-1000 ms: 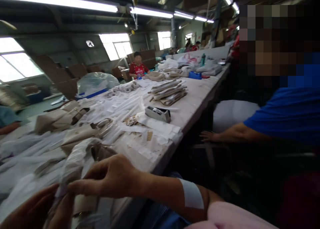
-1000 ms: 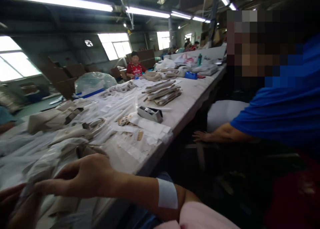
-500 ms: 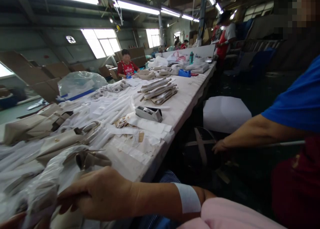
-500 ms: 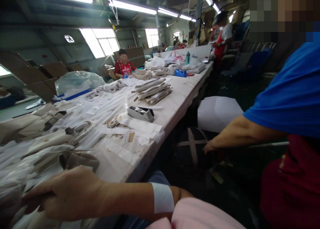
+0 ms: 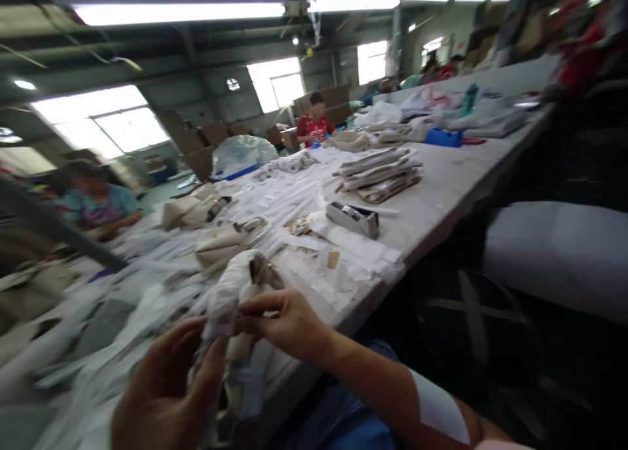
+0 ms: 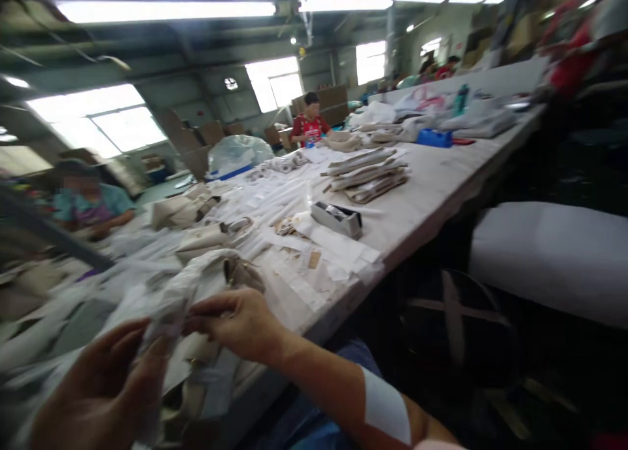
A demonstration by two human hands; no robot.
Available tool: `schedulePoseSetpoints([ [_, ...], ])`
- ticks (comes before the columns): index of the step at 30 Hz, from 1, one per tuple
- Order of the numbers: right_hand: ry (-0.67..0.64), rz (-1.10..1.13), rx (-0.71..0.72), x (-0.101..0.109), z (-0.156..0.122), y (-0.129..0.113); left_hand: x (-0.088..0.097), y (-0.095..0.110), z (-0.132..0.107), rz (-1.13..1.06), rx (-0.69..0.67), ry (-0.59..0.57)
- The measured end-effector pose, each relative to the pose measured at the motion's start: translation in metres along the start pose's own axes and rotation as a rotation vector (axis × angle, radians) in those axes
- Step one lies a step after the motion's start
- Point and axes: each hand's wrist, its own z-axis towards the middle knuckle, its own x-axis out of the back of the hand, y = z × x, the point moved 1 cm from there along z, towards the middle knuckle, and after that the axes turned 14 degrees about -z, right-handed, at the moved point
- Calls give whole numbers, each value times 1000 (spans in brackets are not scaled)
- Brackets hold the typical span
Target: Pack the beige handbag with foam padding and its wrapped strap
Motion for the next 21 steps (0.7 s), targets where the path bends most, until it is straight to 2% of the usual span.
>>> schedulePoseSetpoints([
  [4, -1, -170, 117, -1, 1, -4, -1, 3, 0, -56, 4, -68],
  [10, 129, -458, 252, -6, -1, -10, -4, 5, -2, -106, 5, -67],
  [13, 165, -558, 264, -4, -1, -13, -4, 6, -2, -137, 18, -88],
  [15, 128, -445, 224, -3, -3, -16, -4, 7, -1, -158, 21, -79],
  [19, -46, 4, 61, -7, -11, -24, -4, 8, 1, -161, 9, -64],
  [21, -94, 130, -7, -10, -15, -27, -4, 6, 0, -120, 13, -63],
])
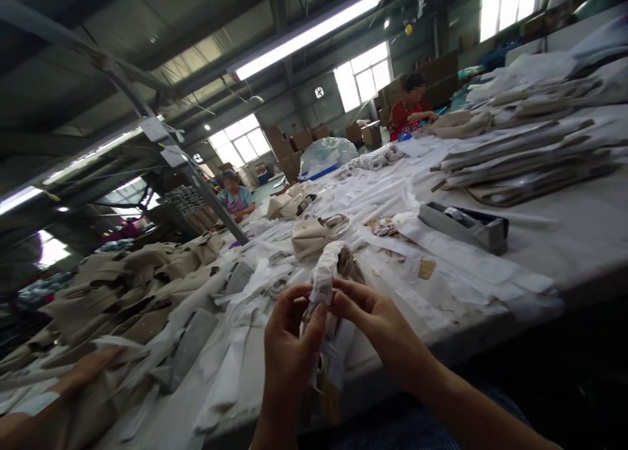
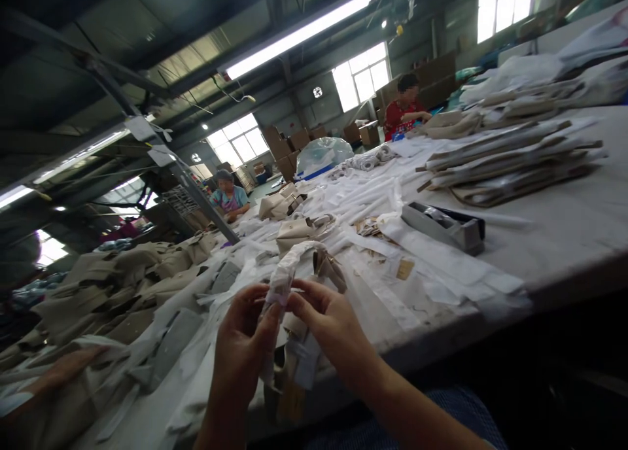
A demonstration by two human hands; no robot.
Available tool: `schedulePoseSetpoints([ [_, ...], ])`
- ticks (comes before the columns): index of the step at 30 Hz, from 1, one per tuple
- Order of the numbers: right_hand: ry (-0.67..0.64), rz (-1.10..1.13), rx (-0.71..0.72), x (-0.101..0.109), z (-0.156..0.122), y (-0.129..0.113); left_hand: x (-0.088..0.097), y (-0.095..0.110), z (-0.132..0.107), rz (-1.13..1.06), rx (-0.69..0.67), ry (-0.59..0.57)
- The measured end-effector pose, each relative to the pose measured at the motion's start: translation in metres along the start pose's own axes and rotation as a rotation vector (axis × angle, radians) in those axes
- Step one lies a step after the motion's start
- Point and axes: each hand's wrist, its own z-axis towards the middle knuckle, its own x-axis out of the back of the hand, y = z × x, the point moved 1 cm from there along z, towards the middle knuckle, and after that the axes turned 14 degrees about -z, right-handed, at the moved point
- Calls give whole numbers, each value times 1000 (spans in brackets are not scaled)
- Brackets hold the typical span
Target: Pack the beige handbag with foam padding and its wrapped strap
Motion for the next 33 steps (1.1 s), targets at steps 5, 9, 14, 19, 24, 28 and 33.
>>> schedulePoseSetpoints([
  [5, 29, 152, -65, -9, 0, 3, 1, -3, -2, 179, -200, -8],
  [9, 94, 185, -110, -11, 3, 6, 5, -1, -7, 292, -283, -80],
  [14, 169, 140, -91, -8, 8, 8, 20, -14, -22, 111, -133, -69],
  [19, -16, 26, -22, 6, 15, 14, 41, -44, -42, 86, -17, -2],
  [24, -133, -87, -68, 18, 21, 23, 50, -64, -57, 268, 115, 132],
  [28, -154, -95, -79, 20, 23, 31, 49, -67, -56, 298, 110, 223],
  [33, -66, -145, -56, 22, 25, 40, 49, -71, -54, 294, 111, 255],
])
